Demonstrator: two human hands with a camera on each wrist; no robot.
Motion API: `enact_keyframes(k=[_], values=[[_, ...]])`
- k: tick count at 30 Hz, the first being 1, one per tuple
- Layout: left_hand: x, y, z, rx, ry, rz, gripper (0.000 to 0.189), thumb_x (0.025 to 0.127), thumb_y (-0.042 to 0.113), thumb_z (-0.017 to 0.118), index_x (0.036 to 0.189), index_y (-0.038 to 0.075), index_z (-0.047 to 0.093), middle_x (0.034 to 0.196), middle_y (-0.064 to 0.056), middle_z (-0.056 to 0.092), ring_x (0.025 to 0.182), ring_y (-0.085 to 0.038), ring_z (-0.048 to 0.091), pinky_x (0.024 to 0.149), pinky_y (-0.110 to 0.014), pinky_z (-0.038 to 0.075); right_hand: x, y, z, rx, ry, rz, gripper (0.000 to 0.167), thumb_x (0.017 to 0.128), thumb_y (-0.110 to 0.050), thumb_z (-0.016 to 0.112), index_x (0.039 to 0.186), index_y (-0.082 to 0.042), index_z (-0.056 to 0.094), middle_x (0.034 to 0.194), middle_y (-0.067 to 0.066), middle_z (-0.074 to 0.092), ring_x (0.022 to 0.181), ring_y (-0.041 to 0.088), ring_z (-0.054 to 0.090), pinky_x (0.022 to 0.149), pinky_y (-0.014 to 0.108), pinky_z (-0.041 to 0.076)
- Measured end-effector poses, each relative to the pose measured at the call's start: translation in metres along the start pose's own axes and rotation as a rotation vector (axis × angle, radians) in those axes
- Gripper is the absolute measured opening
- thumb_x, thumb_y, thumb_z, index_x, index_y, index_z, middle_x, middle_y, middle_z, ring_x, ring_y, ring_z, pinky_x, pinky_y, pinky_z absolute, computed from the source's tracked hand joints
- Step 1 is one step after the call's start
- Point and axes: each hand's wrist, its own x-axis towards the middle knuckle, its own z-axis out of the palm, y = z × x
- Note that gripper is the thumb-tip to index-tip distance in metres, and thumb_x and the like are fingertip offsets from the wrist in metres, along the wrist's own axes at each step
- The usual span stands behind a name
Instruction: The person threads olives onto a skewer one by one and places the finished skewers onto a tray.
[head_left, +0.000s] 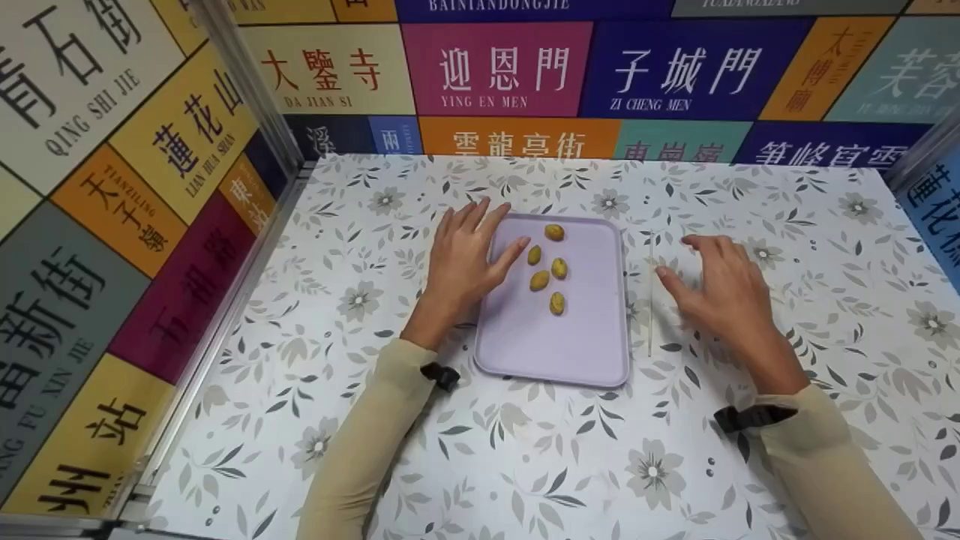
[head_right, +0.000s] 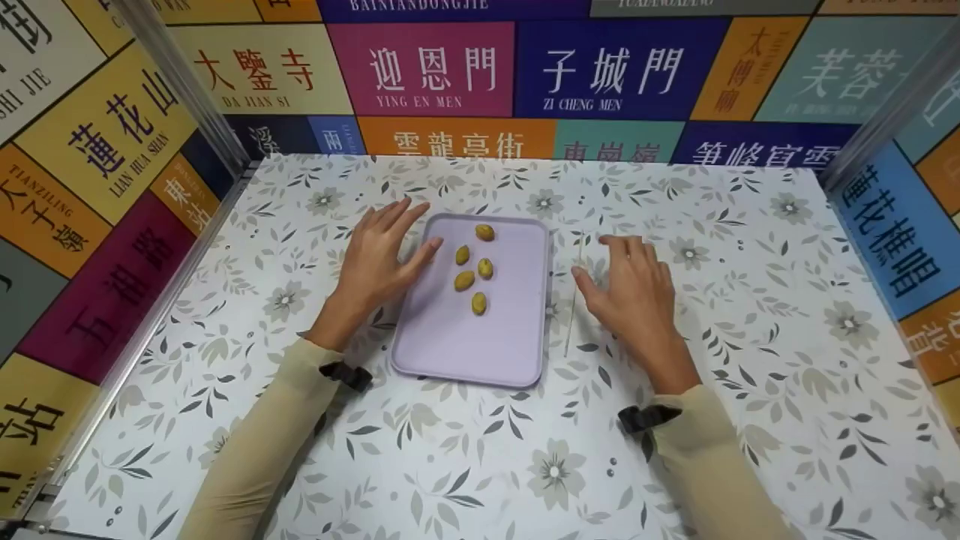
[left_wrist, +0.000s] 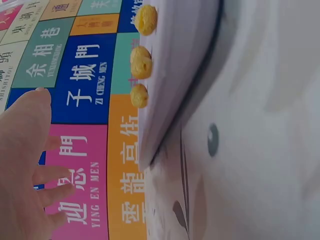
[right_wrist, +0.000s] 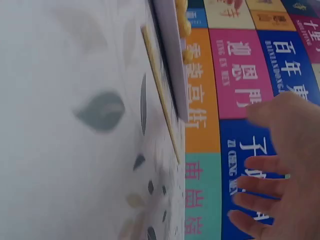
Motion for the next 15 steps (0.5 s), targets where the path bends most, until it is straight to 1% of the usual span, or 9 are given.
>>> enact_keyframes(k=[3,7,11,15], values=[[-0.001,0.004,0.0,-0.031,-0.009,0.008,0.067,0.107,0.067,0.051,0.159,0.024,0.055,0.164,-0.009,0.056,0.153,-0.031,0.051,0.133,-0.054,0.029,-0.009,-0.005,0.004,0.011,-0.051,0.001,0.059,0.104,-0.046,0.068,0.142,-0.001,0.059,0.131,0.025,0.063,0.121,0.047,0.057,0.099,0.067,0.044],[-0.003,0.009,0.001,-0.059,-0.004,0.032,0.063,0.108,0.063,0.054,0.156,0.022,0.058,0.158,-0.006,0.062,0.148,-0.027,0.056,0.129,-0.049,0.037,-0.016,-0.008,0.009,0.029,-0.101,0.025,0.046,0.104,-0.039,0.07,0.13,-0.001,0.065,0.12,0.021,0.067,0.11,0.041,0.062,0.09,0.061,0.048],[-0.005,0.014,0.004,-0.116,0.003,0.084,0.055,0.109,0.056,0.058,0.148,0.019,0.066,0.147,-0.003,0.071,0.139,-0.026,0.064,0.123,-0.046,0.044,-0.018,-0.01,0.015,0.039,-0.185,0.077,0.04,0.104,-0.04,0.07,0.122,-0.003,0.068,0.115,0.019,0.069,0.107,0.039,0.063,0.087,0.059,0.049],[-0.006,0.019,0.007,-0.147,-0.019,0.132,0.044,0.109,0.048,0.064,0.138,0.016,0.073,0.132,-0.005,0.078,0.125,-0.027,0.071,0.113,-0.047,0.052,-0.017,-0.009,0.021,0.05,-0.247,0.106,0.042,0.103,-0.043,0.071,0.116,-0.004,0.071,0.112,0.019,0.072,0.103,0.037,0.066,0.084,0.057,0.051]])
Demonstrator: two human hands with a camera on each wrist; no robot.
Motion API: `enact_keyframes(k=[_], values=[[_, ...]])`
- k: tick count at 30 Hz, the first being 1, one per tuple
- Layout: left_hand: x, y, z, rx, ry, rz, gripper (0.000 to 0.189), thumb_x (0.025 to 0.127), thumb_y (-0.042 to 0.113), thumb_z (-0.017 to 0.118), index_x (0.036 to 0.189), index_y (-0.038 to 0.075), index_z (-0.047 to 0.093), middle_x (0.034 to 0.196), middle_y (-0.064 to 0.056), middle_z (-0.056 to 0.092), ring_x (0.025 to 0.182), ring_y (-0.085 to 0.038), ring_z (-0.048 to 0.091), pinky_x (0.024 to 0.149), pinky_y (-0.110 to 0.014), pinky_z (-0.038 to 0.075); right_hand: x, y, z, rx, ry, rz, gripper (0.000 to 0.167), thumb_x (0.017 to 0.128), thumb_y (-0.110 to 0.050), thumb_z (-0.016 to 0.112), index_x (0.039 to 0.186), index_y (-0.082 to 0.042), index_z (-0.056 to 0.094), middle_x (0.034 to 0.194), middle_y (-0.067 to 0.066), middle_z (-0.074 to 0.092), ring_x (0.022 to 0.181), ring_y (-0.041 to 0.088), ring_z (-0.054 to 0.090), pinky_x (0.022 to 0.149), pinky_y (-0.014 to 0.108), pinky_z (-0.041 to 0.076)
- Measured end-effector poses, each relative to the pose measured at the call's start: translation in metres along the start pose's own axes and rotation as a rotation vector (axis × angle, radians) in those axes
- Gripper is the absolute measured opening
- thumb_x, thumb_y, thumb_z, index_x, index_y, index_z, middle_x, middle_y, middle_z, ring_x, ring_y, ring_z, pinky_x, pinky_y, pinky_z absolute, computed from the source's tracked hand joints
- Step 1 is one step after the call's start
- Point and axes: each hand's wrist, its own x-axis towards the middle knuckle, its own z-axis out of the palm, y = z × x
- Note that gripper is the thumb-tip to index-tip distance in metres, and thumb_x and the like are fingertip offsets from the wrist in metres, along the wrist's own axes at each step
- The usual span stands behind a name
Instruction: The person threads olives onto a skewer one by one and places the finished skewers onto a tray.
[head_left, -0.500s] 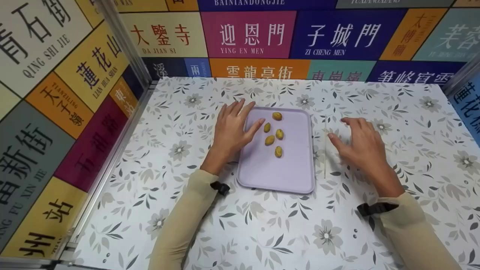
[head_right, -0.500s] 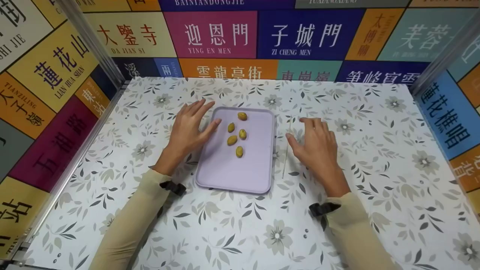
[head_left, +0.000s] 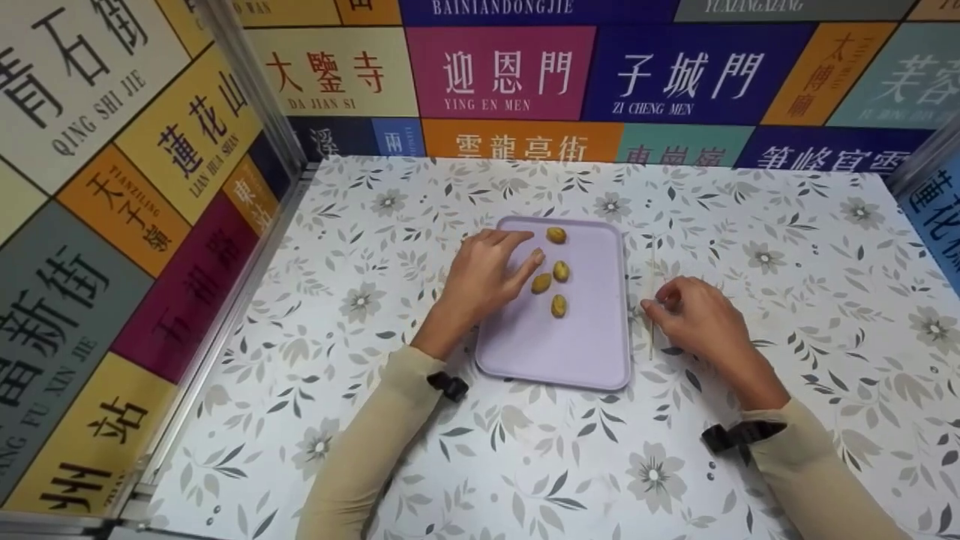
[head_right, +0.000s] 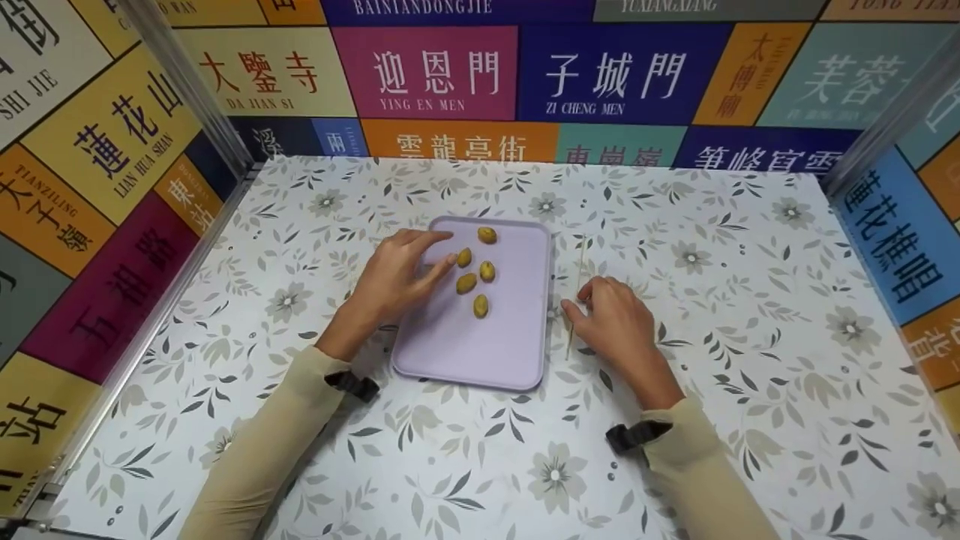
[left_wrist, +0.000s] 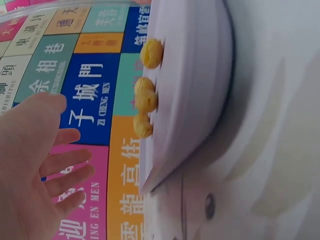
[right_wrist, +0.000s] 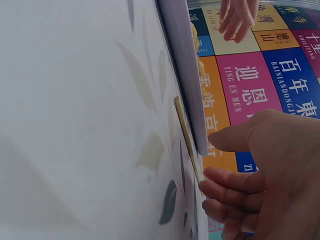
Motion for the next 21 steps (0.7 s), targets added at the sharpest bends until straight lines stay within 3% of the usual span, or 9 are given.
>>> enact_keyframes(k=[8,11,15,21], values=[[-0.001,0.012,0.006,-0.089,-0.175,0.113,0.022,0.102,0.025,0.078,0.12,0.012,0.08,0.106,-0.002,0.082,0.102,-0.025,0.071,0.093,-0.044,0.057,-0.001,0.005,0.0,0.005,-0.029,0.073,0.044,0.098,-0.048,0.077,0.107,-0.006,0.074,0.104,0.014,0.076,0.091,0.029,0.068,0.073,0.039,0.048],[-0.003,0.016,0.008,-0.1,-0.254,0.17,0.025,0.101,0.02,0.079,0.125,0.013,0.08,0.112,-0.003,0.081,0.103,-0.025,0.069,0.092,-0.042,0.056,-0.002,0.004,-0.002,0.007,-0.033,0.102,0.036,0.098,-0.043,0.076,0.103,-0.008,0.075,0.099,0.01,0.077,0.083,0.025,0.067,0.066,0.035,0.046],[-0.005,0.019,0.013,-0.103,-0.331,0.227,0.03,0.1,0.018,0.08,0.129,0.014,0.08,0.127,-0.006,0.077,0.116,-0.026,0.068,0.102,-0.043,0.055,-0.002,0.004,-0.005,-0.013,-0.05,0.143,0.029,0.1,-0.037,0.071,0.098,-0.008,0.076,0.093,0.009,0.077,0.072,0.022,0.066,0.059,0.034,0.044],[-0.01,0.021,0.019,-0.085,-0.357,0.274,0.024,0.099,0.021,0.081,0.123,0.017,0.083,0.129,-0.004,0.075,0.125,-0.023,0.066,0.101,-0.044,0.055,-0.002,0.006,-0.007,-0.069,-0.052,0.179,0.025,0.1,-0.029,0.063,0.097,-0.007,0.075,0.093,0.014,0.074,0.074,0.029,0.066,0.06,0.041,0.044]])
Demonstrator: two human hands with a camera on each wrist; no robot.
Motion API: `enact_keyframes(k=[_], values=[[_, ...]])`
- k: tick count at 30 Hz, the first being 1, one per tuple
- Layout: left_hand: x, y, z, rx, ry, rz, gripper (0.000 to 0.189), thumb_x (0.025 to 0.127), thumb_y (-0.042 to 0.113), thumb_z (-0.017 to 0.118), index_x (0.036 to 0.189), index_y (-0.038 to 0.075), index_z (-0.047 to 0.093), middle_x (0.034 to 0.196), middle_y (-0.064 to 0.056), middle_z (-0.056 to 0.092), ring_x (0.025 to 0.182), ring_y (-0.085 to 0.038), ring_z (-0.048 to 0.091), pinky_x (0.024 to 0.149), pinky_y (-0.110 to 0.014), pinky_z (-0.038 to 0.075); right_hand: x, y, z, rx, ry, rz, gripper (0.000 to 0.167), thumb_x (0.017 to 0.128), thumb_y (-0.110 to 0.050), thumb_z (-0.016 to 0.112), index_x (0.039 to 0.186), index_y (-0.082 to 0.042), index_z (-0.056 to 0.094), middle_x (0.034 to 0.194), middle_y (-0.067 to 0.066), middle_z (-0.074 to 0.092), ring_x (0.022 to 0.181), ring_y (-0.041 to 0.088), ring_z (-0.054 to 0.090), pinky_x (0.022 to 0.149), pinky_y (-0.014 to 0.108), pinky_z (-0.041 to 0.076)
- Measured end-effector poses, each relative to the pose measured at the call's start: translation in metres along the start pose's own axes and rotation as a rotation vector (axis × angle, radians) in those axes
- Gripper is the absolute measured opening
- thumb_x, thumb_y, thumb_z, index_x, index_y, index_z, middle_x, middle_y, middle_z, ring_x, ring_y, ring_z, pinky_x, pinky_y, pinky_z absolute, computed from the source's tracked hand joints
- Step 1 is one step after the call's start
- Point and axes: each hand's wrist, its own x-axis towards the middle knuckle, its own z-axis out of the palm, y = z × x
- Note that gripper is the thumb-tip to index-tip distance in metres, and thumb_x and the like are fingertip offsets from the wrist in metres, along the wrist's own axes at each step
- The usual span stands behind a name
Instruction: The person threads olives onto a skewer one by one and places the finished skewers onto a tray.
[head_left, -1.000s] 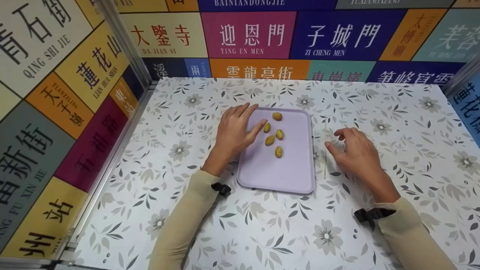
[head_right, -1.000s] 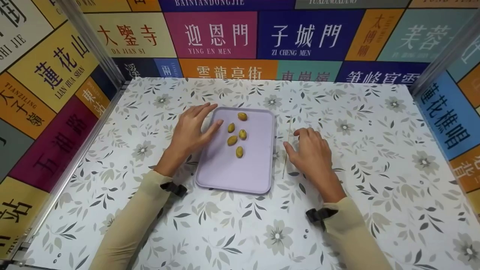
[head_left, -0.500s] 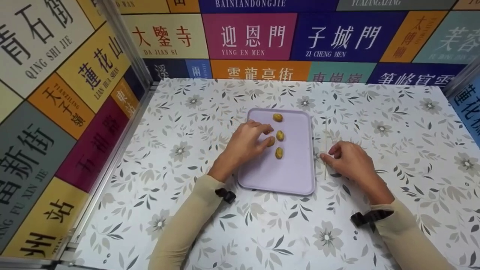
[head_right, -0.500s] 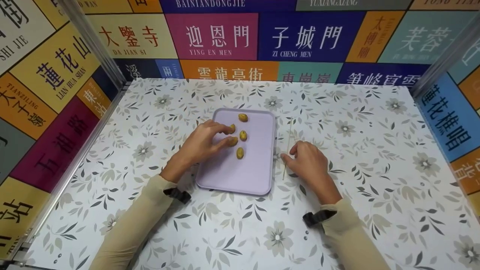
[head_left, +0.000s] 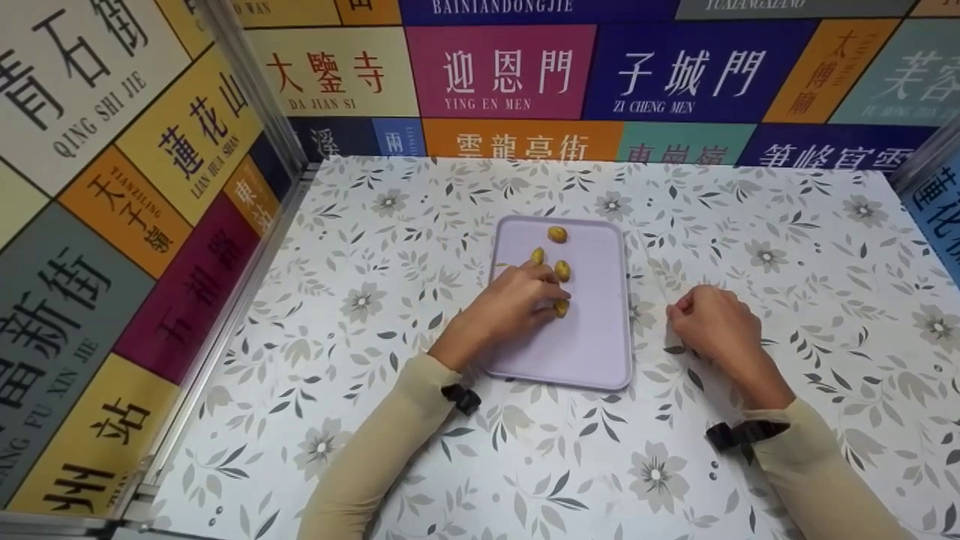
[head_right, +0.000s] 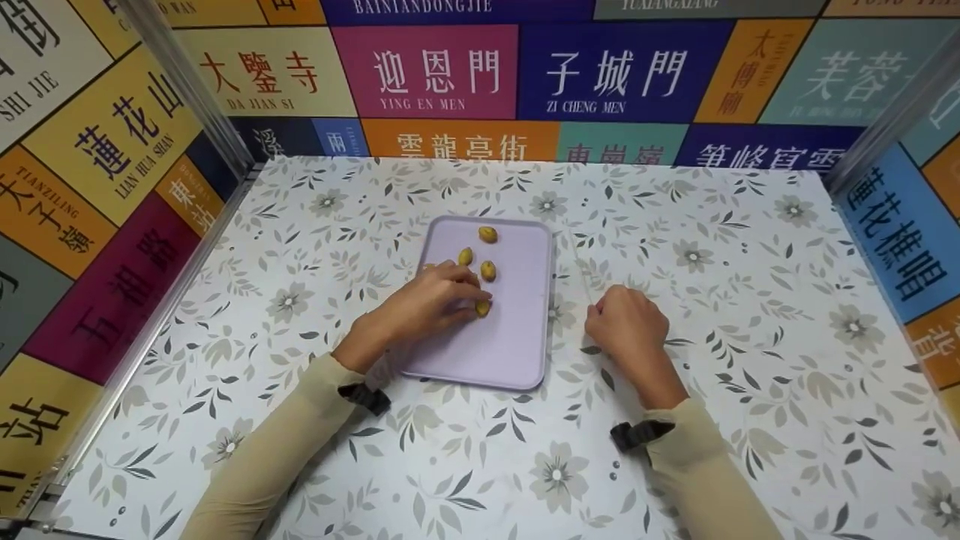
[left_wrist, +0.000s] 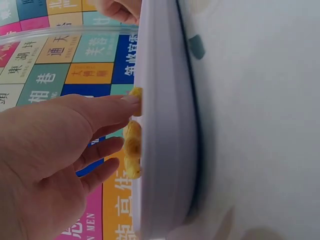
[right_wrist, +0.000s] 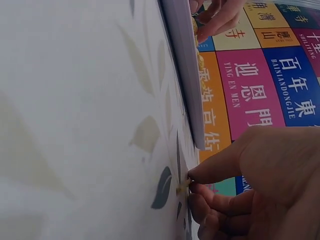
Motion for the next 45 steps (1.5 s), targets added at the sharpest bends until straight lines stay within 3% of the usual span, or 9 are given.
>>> enact_keyframes(k=[5,11,16,26,32,38,41,45], values=[[0.001,0.003,0.002,0.022,-0.001,-0.002,0.02,0.098,0.022,0.081,0.118,0.017,0.082,0.124,-0.001,0.076,0.121,-0.023,0.067,0.098,-0.045,0.056,0.0,0.002,-0.002,-0.024,-0.005,0.015,0.023,0.097,-0.024,0.058,0.085,-0.009,0.071,0.084,0.012,0.069,0.073,0.032,0.063,0.059,0.043,0.043],[0.002,0.005,0.004,0.033,-0.006,-0.024,0.019,0.1,0.023,0.08,0.117,0.016,0.081,0.119,0.002,0.08,0.117,-0.023,0.068,0.098,-0.044,0.054,0.001,0.004,-0.002,0.003,-0.034,0.04,0.028,0.1,-0.025,0.057,0.082,-0.009,0.071,0.076,0.01,0.067,0.069,0.03,0.062,0.058,0.041,0.041],[0.003,0.006,0.005,0.023,-0.015,-0.043,0.018,0.1,0.025,0.079,0.116,0.016,0.079,0.118,0.003,0.08,0.116,-0.023,0.067,0.099,-0.043,0.054,0.001,0.005,-0.001,0.02,-0.01,0.047,0.029,0.098,-0.024,0.056,0.074,-0.013,0.067,0.072,0.008,0.065,0.067,0.029,0.061,0.056,0.04,0.04],[0.003,0.004,0.004,0.05,-0.004,-0.062,0.023,0.094,0.035,0.085,0.108,0.018,0.08,0.113,0.003,0.077,0.114,-0.021,0.067,0.099,-0.042,0.052,0.001,0.003,0.001,0.101,0.117,0.002,0.023,0.101,-0.026,0.058,0.099,-0.006,0.071,0.097,0.017,0.073,0.087,0.038,0.066,0.07,0.044,0.046],[0.003,0.001,0.004,-0.025,0.062,-0.064,0.028,0.095,0.036,0.085,0.115,0.017,0.08,0.113,0.002,0.083,0.11,-0.023,0.071,0.101,-0.04,0.054,0.002,0.002,0.002,0.142,0.159,-0.022,0.026,0.105,-0.028,0.061,0.107,-0.004,0.071,0.097,0.016,0.074,0.087,0.035,0.067,0.073,0.042,0.046],[0.004,-0.005,0.001,-0.121,0.132,-0.071,0.029,0.1,0.032,0.08,0.123,0.015,0.078,0.112,-0.002,0.076,0.107,-0.022,0.068,0.098,-0.037,0.054,0.005,-0.001,0.004,0.231,0.185,-0.123,0.029,0.108,-0.029,0.063,0.112,-0.001,0.071,0.1,0.016,0.075,0.079,0.023,0.062,0.069,0.031,0.045],[0.005,-0.008,-0.001,-0.236,0.176,-0.067,0.025,0.101,0.029,0.079,0.122,0.014,0.078,0.109,-0.002,0.075,0.102,-0.021,0.069,0.096,-0.035,0.054,0.005,-0.002,0.006,0.257,0.187,-0.171,0.03,0.109,-0.031,0.063,0.112,-0.002,0.071,0.096,0.015,0.074,0.074,0.017,0.058,0.066,0.027,0.044],[0.005,-0.013,-0.004,-0.434,0.233,-0.112,0.021,0.103,0.026,0.076,0.119,0.013,0.078,0.113,0.001,0.08,0.099,-0.015,0.071,0.094,-0.037,0.057,0.005,-0.003,0.009,0.279,0.18,-0.232,0.025,0.108,-0.029,0.066,0.11,-0.005,0.072,0.088,0.01,0.07,0.07,0.013,0.055,0.063,0.025,0.042]])
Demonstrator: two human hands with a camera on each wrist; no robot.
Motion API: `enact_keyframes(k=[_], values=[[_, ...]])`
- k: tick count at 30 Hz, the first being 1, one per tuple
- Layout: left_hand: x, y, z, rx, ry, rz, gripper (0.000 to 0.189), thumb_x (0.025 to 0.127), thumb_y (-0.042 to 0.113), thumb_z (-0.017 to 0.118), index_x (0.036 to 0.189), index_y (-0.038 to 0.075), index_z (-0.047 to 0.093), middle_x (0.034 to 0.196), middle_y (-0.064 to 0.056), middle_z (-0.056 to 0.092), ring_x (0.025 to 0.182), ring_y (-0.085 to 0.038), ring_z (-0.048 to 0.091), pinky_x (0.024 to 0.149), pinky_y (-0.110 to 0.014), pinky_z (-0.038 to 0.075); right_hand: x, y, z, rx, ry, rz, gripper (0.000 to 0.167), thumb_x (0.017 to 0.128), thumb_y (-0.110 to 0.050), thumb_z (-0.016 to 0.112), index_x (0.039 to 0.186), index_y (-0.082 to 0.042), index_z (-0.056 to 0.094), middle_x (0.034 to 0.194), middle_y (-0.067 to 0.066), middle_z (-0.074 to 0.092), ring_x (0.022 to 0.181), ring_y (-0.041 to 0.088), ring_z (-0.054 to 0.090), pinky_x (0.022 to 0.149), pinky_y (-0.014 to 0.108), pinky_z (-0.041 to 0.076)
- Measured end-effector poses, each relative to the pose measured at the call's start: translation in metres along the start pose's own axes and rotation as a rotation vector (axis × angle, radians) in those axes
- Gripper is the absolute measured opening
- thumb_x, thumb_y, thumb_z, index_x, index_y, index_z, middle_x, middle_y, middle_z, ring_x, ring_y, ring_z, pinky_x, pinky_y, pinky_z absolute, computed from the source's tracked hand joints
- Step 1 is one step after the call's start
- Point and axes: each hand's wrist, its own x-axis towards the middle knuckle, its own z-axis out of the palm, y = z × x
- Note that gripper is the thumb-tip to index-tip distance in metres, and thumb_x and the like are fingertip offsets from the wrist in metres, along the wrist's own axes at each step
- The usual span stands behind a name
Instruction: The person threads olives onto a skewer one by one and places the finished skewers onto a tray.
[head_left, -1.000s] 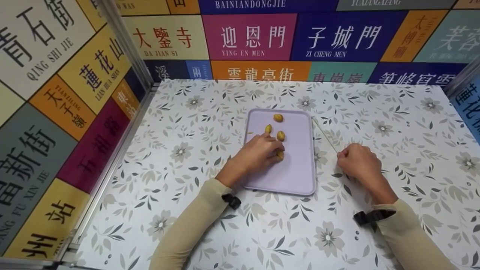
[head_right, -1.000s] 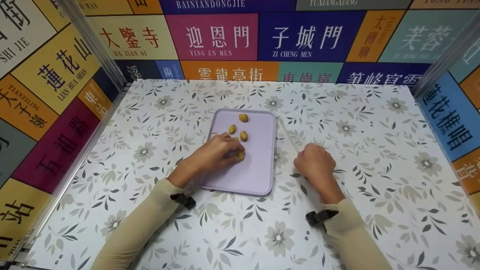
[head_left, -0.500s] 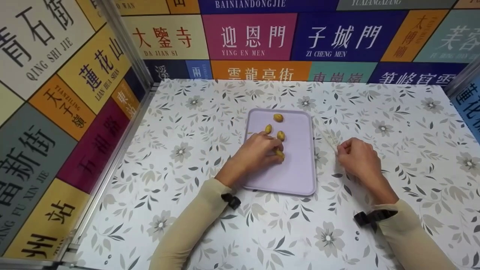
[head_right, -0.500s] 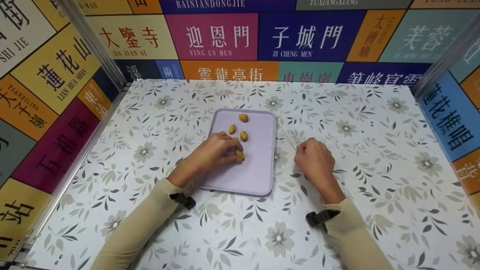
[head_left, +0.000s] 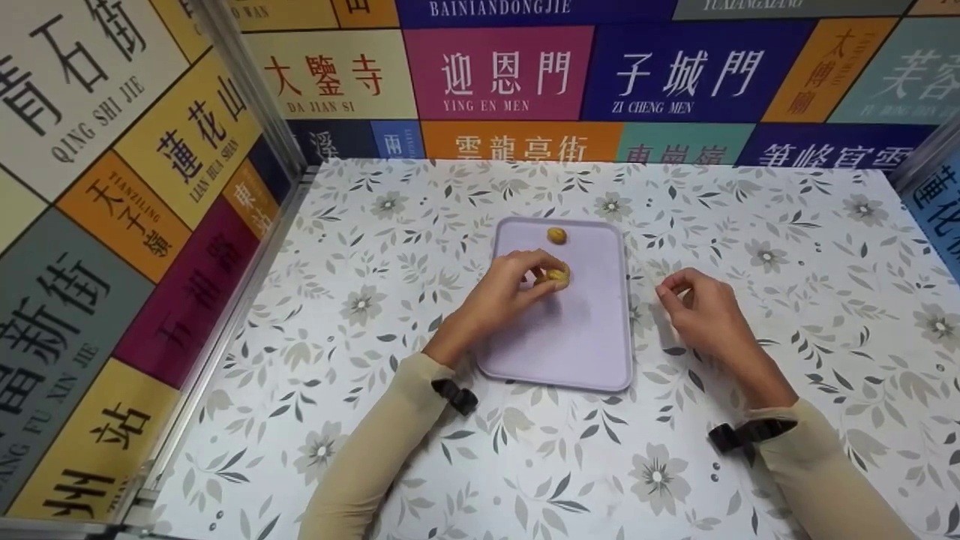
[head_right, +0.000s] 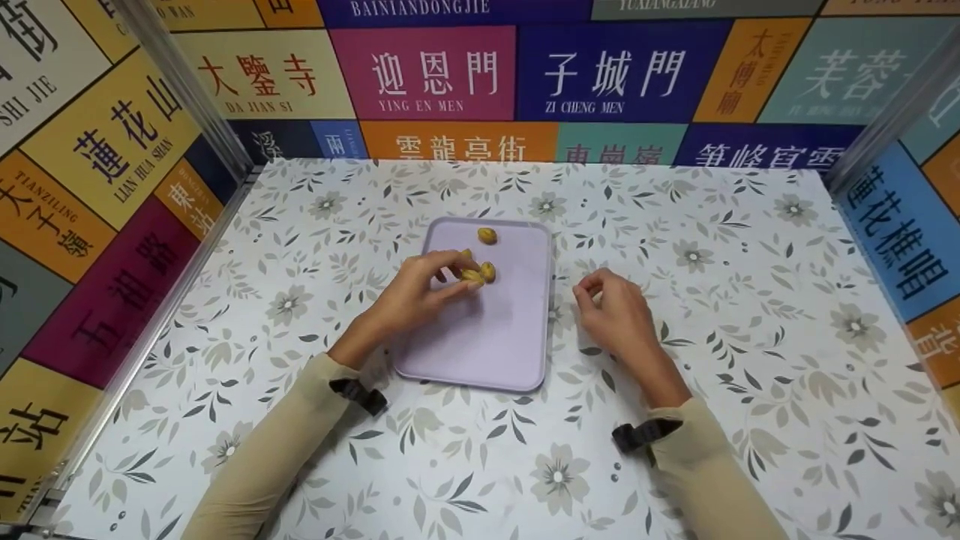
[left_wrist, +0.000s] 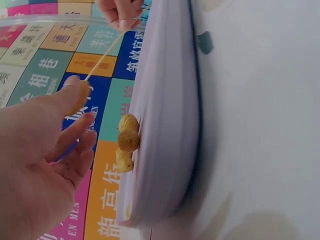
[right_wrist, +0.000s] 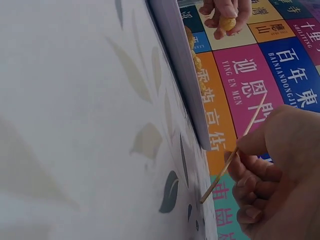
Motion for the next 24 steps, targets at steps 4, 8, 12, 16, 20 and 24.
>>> enact_keyframes(k=[4,8,12,16,20,24], values=[[0.0,-0.003,-0.004,-0.119,0.089,-0.091,0.023,0.105,0.029,0.074,0.121,0.013,0.078,0.108,0.001,0.082,0.093,-0.009,0.07,0.089,-0.034,0.06,-0.001,0.001,0.004,0.049,-0.014,-0.104,0.016,0.107,-0.022,0.07,0.106,-0.007,0.072,0.079,0.006,0.063,0.066,0.012,0.051,0.06,0.024,0.04],[0.001,-0.006,-0.009,-0.175,0.186,-0.136,0.028,0.105,0.034,0.073,0.123,0.013,0.079,0.103,0.0,0.081,0.093,-0.008,0.07,0.086,-0.029,0.057,-0.001,0.0,0.009,0.108,-0.047,-0.23,0.008,0.105,-0.013,0.072,0.102,-0.006,0.072,0.076,0.002,0.061,0.063,0.01,0.05,0.057,0.022,0.039],[0.001,-0.008,-0.012,-0.235,0.246,-0.148,0.028,0.106,0.034,0.072,0.125,0.015,0.08,0.103,-0.004,0.082,0.096,-0.008,0.07,0.085,-0.025,0.054,-0.002,-0.004,0.01,0.16,-0.096,-0.287,0.006,0.103,-0.01,0.073,0.101,-0.005,0.072,0.078,0.0,0.063,0.064,0.008,0.051,0.055,0.02,0.041],[0.0,-0.009,-0.014,-0.265,0.272,-0.155,0.028,0.107,0.034,0.071,0.127,0.016,0.078,0.104,-0.009,0.08,0.096,-0.009,0.068,0.084,-0.025,0.052,-0.003,-0.006,0.01,0.179,-0.13,-0.304,0.006,0.103,-0.008,0.073,0.101,-0.002,0.072,0.083,0.0,0.065,0.068,0.007,0.051,0.059,0.02,0.043],[0.0,-0.01,-0.015,-0.281,0.283,-0.15,0.029,0.108,0.035,0.07,0.13,0.017,0.077,0.107,-0.013,0.079,0.097,-0.011,0.067,0.084,-0.025,0.053,-0.004,-0.008,0.009,0.198,-0.142,-0.306,0.006,0.103,-0.007,0.073,0.103,-0.001,0.073,0.084,0.0,0.066,0.07,0.007,0.051,0.062,0.02,0.043],[0.0,-0.013,-0.016,-0.293,0.303,-0.135,0.029,0.108,0.035,0.069,0.131,0.019,0.077,0.108,-0.007,0.079,0.097,-0.013,0.067,0.082,-0.026,0.053,-0.005,-0.009,0.008,0.199,-0.134,-0.302,0.006,0.103,-0.009,0.074,0.102,-0.003,0.073,0.083,-0.001,0.066,0.068,0.008,0.051,0.059,0.021,0.043]])
